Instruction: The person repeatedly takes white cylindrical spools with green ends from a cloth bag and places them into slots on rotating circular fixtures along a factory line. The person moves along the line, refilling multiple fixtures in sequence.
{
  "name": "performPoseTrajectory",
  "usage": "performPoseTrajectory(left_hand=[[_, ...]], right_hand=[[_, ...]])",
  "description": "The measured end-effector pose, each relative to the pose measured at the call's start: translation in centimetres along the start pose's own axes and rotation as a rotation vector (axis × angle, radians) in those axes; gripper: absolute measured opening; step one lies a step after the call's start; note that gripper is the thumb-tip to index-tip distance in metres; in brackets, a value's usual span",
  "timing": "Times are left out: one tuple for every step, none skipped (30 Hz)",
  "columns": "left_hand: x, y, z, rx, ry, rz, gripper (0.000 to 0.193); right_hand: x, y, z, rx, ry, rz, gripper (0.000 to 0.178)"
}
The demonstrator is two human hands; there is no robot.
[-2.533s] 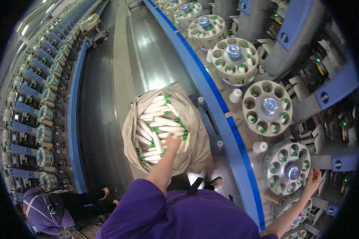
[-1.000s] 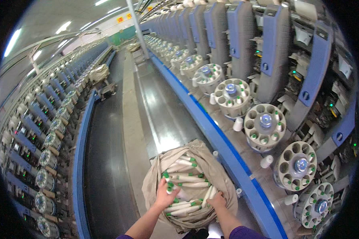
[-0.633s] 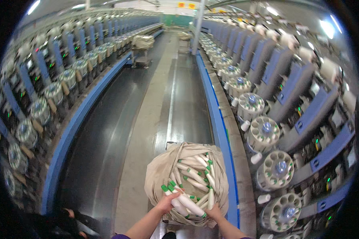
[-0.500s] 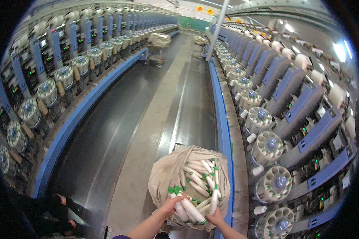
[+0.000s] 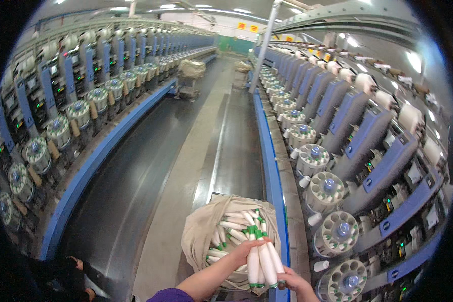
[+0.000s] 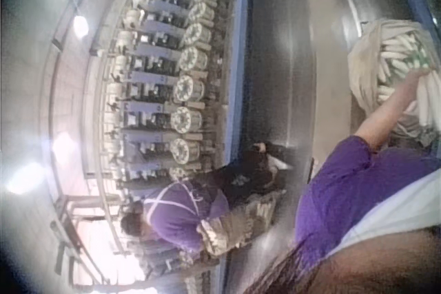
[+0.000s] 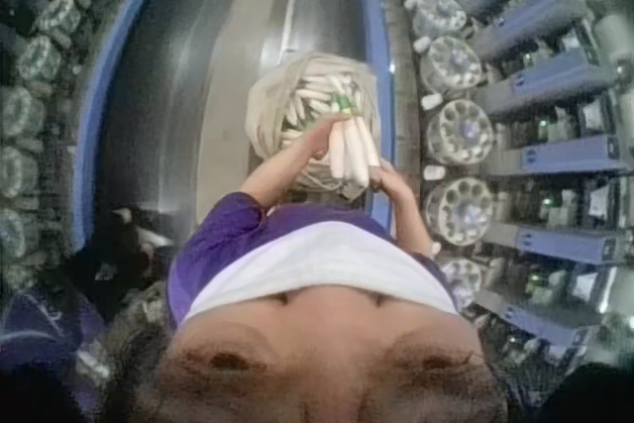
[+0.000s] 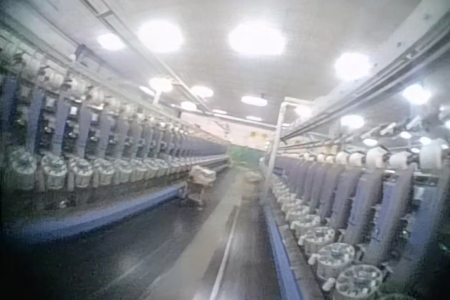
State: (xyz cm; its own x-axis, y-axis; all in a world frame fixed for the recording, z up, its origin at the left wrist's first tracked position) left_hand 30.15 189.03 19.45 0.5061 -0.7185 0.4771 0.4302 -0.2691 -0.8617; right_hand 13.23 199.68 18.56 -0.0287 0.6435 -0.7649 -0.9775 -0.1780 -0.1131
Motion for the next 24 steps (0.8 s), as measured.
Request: performPoseTrajectory(left_hand=[[0.2, -1.2, -1.0, 0.02, -0.009, 0.036, 0.038], [0.1, -2.4, -2.0, 0.043, -0.01, 0.07, 0.039], [0.1, -3.7, -2.9, 0.003, -0.056, 0.106, 0.04], [0.2, -5.0, -3.9, -0.043, -0.104, 0.139, 0.04], [-0.2, -6.1, -4.6, -0.052, -0.123, 0.174, 0.041], [-1.1, -6.9, -5.4, -0.01, -0.098, 0.185, 0.04], [-2.0, -8.0, -6.3, -0.004, -0.094, 0.198, 0.04], [-2.7, -9.2, -7.2, -0.031, -0.1, 0.22, 0.04], [-4.3, -10.4, -8.3, 0.006, -0.04, 0.256, 0.038], [-5.7, -11.7, -9.3, -0.003, -0.008, 0.259, 0.038], [-7.3, -13.1, -10.3, -0.013, 0.023, 0.267, 0.037], [-8.6, -14.5, -11.4, -0.03, 0.064, 0.294, 0.037], [-9.6, -15.8, -12.4, -0.031, 0.07, 0.277, 0.038], [-10.2, -17.4, -13.4, -0.093, 0.05, 0.23, 0.038], [-10.8, -18.5, -14.1, -0.113, 0.05, 0.194, 0.039], [-11.3, -19.9, -14.7, -0.207, 0.041, 0.179, 0.039], [-11.7, -20.9, -15.3, -0.215, 0.014, 0.137, 0.04], [-12.5, -21.4, -15.8, -0.132, 0.028, 0.046, 0.04], [-13.1, -22.0, -16.1, -0.124, 0.025, -0.022, 0.04], [-13.6, -22.7, -16.4, -0.152, 0.013, -0.07, 0.04], [-14.5, -23.1, -16.9, -0.085, 0.009, -0.15, 0.039], [-15.2, -23.6, -17.3, -0.07, 0.013, -0.199, 0.039], [-15.8, -24.0, -17.6, -0.052, 0.017, -0.241, 0.038], [-16.3, -24.3, -18.0, -0.032, 0.024, -0.286, 0.038]], right_hand=[[-0.9, 0.1, 1.7, -0.091, -0.004, -0.125, 0.044], [-1.4, 1.2, 3.2, 0.065, -0.015, -0.092, 0.03], [-1.8, 2.1, 5.2, 0.072, -0.067, -0.189, 0.025], [-2.8, 2.3, 7.0, -0.046, -0.012, -0.326, 0.024], [-3.1, 3.4, 8.8, 0.016, -0.009, -0.283, 0.024], [-3.3, 4.4, 10.4, 0.089, 0.003, -0.249, 0.026], [-3.4, 5.1, 11.4, 0.16, 0.092, -0.349, 0.028], [-4.2, 6.0, 12.7, 0.187, 0.36, -0.326, 0.029], [-4.4, 6.9, 14.0, 0.277, 0.584, -0.307, 0.03], [-4.3, 7.7, 15.2, 0.335, 0.812, -0.257, 0.03], [-3.6, 8.9, 16.0, 0.345, 0.908, -0.321, 0.031], [-2.6, 10.7, 17.0, 0.422, 0.964, -0.331, 0.031], [-1.5, 12.3, 17.9, 0.462, 1.003, -0.328, 0.031], [-0.3, 14.2, 18.7, 0.52, 0.973, -0.35, 0.031], [1.2, 16.0, 19.6, 0.645, 0.888, -0.333, 0.029], [2.0, 17.8, 20.7, 0.778, 0.942, -0.344, 0.027], [2.7, 19.4, 21.4, 0.899, 0.978, -0.369, 0.025], [3.1, 20.7, 22.2, 1.021, 1.077, -0.384, 0.024], [3.9, 21.9, 22.4, 1.132, 1.05, -0.495, 0.023], [4.2, 22.8, 22.0, 1.1, 1.052, -0.566, 0.024], [4.5, 23.5, 21.7, 1.113, 1.074, -0.667, 0.026], [4.5, 24.0, 21.3, 1.044, 1.131, -0.742, 0.027], [4.6, 24.7, 21.1, 1.031, 1.135, -0.786, 0.031], [4.8, 25.2, 21.1, 1.037, 1.131, -0.809, 0.032]])
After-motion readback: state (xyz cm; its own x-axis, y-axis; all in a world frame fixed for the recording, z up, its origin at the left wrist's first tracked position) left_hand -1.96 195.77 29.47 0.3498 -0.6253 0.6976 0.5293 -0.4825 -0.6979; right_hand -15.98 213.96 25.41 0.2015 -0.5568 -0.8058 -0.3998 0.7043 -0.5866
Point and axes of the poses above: each hand's wrist, its own z-axis away from the middle knuckle, its own y-axis out of the back of the hand, x = y × z, the point moved 5 cm from there along -z, towards the middle knuckle, and after that the axes turned 2 degrees about z, right-handed, at the moved point
